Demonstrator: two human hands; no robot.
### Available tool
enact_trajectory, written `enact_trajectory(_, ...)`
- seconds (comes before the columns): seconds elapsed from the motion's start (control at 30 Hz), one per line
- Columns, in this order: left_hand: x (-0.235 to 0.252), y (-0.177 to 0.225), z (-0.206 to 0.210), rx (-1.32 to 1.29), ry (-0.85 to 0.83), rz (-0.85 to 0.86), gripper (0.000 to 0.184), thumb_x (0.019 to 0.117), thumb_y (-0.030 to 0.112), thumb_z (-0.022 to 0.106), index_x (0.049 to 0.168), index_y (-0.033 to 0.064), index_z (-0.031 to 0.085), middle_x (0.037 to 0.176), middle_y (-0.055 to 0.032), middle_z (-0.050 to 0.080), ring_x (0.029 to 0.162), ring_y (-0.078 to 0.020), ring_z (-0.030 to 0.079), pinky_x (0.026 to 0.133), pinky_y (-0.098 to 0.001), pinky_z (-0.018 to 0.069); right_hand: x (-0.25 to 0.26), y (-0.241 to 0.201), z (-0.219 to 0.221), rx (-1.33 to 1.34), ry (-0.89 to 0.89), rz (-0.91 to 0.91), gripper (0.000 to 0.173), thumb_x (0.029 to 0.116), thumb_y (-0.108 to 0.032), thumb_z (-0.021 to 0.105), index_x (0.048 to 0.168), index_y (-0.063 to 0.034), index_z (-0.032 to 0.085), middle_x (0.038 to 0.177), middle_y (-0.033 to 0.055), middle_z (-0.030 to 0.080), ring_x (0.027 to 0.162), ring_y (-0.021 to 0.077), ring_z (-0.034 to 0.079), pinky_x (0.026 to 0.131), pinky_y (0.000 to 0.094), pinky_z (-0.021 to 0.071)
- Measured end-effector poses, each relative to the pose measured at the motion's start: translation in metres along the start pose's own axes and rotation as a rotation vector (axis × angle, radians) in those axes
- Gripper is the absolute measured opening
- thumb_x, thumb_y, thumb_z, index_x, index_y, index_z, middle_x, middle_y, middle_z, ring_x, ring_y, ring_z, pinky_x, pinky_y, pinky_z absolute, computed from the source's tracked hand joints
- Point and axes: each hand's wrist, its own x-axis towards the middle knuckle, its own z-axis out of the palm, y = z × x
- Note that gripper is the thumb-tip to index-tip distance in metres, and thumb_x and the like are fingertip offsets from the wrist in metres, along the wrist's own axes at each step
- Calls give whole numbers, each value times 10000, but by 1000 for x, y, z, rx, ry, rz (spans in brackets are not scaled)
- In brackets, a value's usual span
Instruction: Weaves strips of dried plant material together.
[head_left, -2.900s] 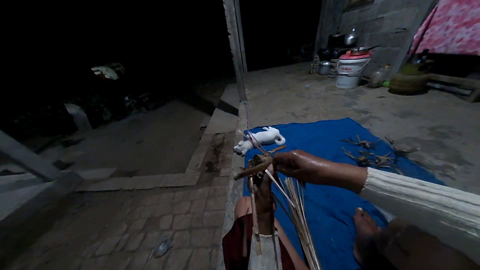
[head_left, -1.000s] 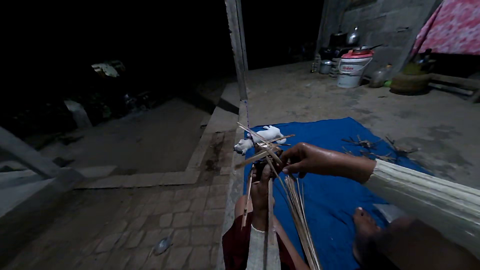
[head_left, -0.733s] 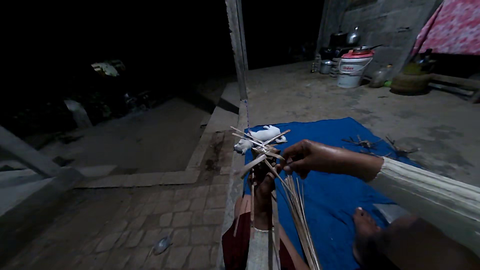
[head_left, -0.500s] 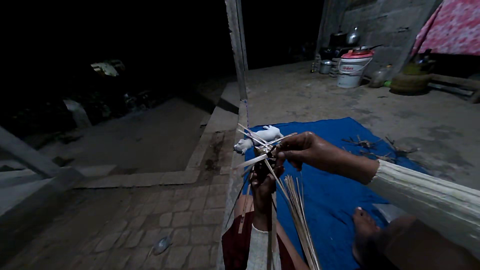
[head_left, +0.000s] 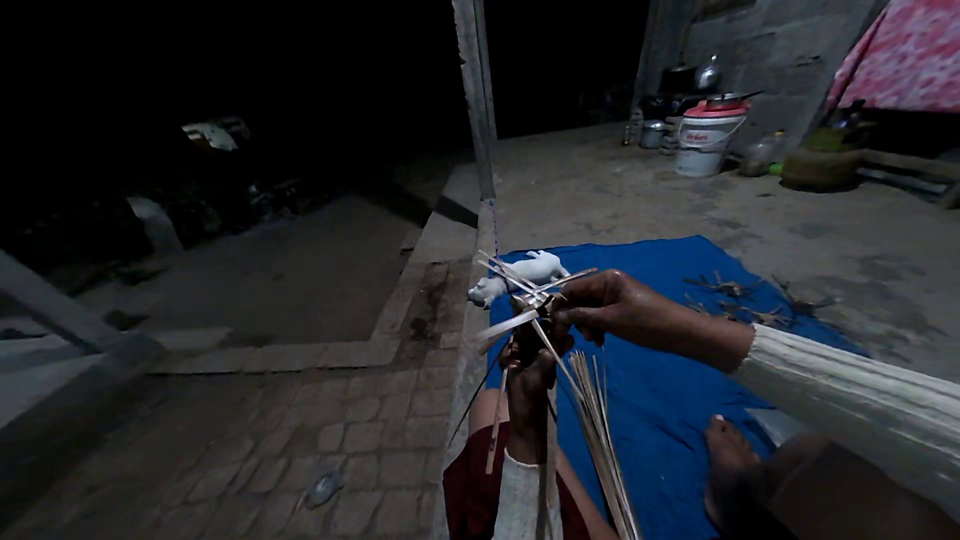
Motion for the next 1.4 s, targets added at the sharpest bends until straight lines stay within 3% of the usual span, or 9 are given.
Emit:
enact_trajectory(0.13, -1, -1, -2, 10, 5, -70, 148, 778, -41, 610, 871, 68, 651, 672, 87, 639, 560, 40, 567, 542, -140, 491, 0, -1, -1, -24, -5, 34, 123, 1021, -83, 600, 987, -28, 704, 796, -4, 691, 589, 27, 587, 565, 165, 501)
enact_trajectory(0.27, -1, -4, -4, -7, -11, -91, 151, 788, -23, 613, 921, 40, 649, 718, 61, 662, 596, 19, 593, 583, -160, 520, 0, -1, -2, -38, -21, 61, 125, 1022, -82, 595, 996, -24, 703, 785, -3, 691, 576, 28, 582, 551, 165, 492)
enact_trajectory(0.37, 0, -2, -1, -53, -48, -54, 161, 856, -10, 660, 1009, 27, 688, 863, 42, 728, 790, -24, 689, 758, -219, 586, 1, -1, -6, -92, -52, 80, 118, 1026, -91, 596, 1011, -10, 681, 761, 1, 662, 566, 16, 564, 543, 157, 478)
enact_trajectory(0.53, 5, -9, 9, -26, 200, -84, 171, 919, -116, 580, 1066, -49, 637, 853, -19, 704, 760, -53, 676, 722, -219, 585, 1, 2, -7, -276, -89, 43, 146, 1018, -101, 613, 1082, 6, 689, 850, 47, 654, 679, 42, 587, 637, 205, 513)
enact_trajectory(0.8, 6, -15, 9, -38, 116, 35, 166, 971, -50, 536, 1079, 14, 645, 899, 32, 709, 822, -33, 677, 780, -221, 582, 1, 7, 6, -141, -52, 85, 298, 941, -35, 699, 1201, 18, 562, 867, 70, 653, 679, 72, 631, 665, 227, 551)
enact_trajectory(0.9, 10, -22, -1, -143, 202, 67, 179, 1017, -40, 470, 1099, -9, 625, 919, -16, 737, 845, -101, 727, 796, -282, 620, 0, 0, 1, -182, -208, 197, 253, 945, -19, 693, 1117, 20, 511, 811, 57, 616, 653, 79, 629, 654, 234, 556)
enact_trajectory(1.07, 13, -15, -5, -185, 208, 15, 167, 1029, -19, 472, 1149, -17, 588, 960, -50, 733, 869, -154, 740, 818, -327, 629, 1, 4, -8, -437, -205, 14, 187, 1013, -126, 628, 1129, 20, 646, 1009, 119, 656, 898, 147, 628, 832, 310, 529)
enact_trajectory(1.2, 11, -14, 2, -103, 173, 79, 159, 999, -25, 515, 1097, 25, 630, 935, 21, 713, 882, -66, 697, 846, -280, 599, 1, 3, -6, -269, -110, 43, 269, 1076, -234, 525, 1067, -12, 677, 892, 23, 647, 761, 26, 597, 723, 207, 513)
enact_trajectory(1.4, 7, -12, 8, -61, 175, 138, 139, 973, -51, 543, 1048, 5, 645, 906, 16, 710, 865, -53, 690, 836, -246, 588, -2, 2, 3, -208, -142, 86, 235, 1058, -195, 561, 1078, 18, 658, 849, 31, 646, 701, 29, 601, 682, 199, 521)
